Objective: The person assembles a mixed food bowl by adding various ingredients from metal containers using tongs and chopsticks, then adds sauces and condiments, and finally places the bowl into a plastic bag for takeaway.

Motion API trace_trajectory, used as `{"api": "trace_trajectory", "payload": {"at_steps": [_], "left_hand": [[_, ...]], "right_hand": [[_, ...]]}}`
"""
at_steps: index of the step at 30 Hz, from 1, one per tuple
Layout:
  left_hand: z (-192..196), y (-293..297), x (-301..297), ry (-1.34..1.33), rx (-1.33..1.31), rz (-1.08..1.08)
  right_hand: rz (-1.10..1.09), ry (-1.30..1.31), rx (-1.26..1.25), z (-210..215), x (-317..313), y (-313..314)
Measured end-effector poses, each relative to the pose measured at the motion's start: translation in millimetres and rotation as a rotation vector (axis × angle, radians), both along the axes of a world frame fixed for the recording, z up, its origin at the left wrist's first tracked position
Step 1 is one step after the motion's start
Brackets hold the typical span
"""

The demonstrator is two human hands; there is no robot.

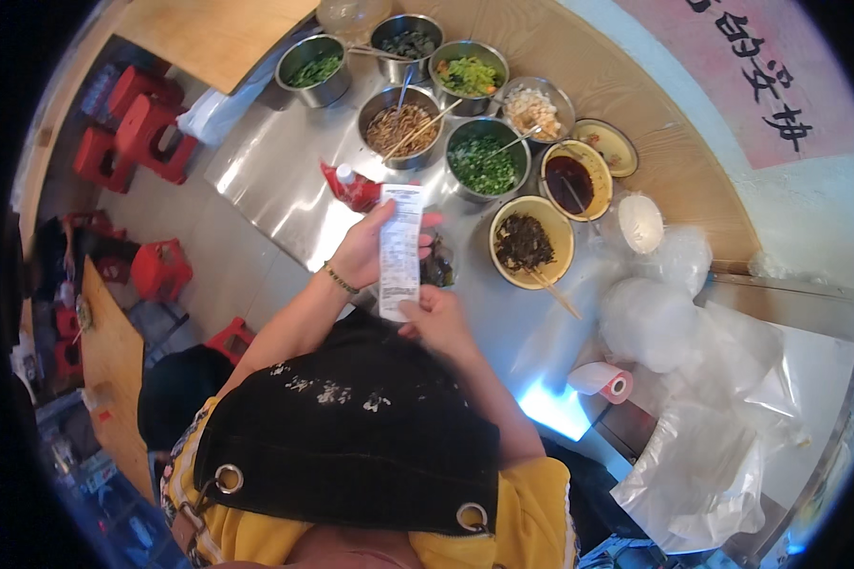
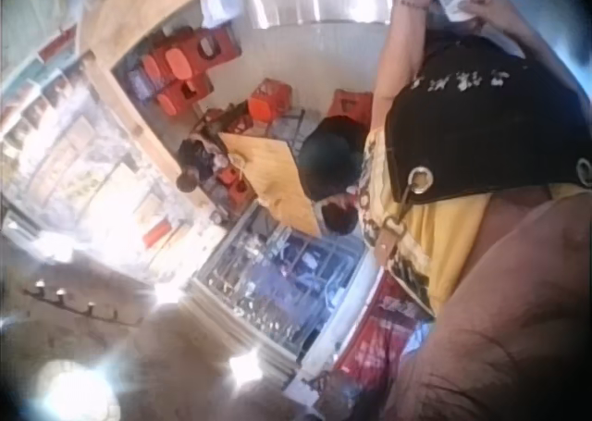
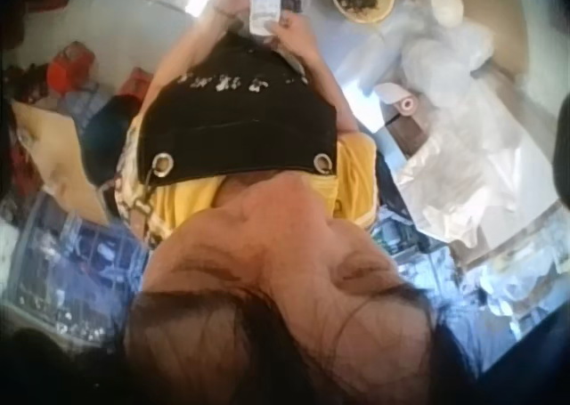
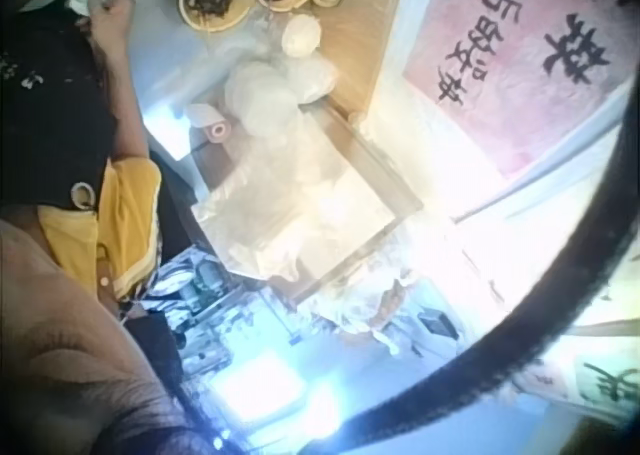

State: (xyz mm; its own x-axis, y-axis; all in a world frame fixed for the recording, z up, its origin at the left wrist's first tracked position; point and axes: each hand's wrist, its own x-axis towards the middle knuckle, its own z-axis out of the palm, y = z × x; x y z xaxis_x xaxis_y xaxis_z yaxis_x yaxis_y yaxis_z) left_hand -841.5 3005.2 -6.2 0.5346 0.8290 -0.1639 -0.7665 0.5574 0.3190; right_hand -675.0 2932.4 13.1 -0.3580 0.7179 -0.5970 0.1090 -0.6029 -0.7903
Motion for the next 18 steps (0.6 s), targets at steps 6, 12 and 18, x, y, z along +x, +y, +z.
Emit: {"api": "trace_trajectory", "payload": {"at_steps": [6,12,18], "left_hand": [[10,17,-30,0.146,0.014,0.058],[7,9,-42,0.069,-0.050,0.050],[19,0,-66,0.047,-0.027,0.131]], "right_hand": [[-0.316,-0.217,0.423,22,40,83],[-0.355,-0.456,0.508,32,61,169],[-0.054,-0.633,0.861,25,5,250]]}}
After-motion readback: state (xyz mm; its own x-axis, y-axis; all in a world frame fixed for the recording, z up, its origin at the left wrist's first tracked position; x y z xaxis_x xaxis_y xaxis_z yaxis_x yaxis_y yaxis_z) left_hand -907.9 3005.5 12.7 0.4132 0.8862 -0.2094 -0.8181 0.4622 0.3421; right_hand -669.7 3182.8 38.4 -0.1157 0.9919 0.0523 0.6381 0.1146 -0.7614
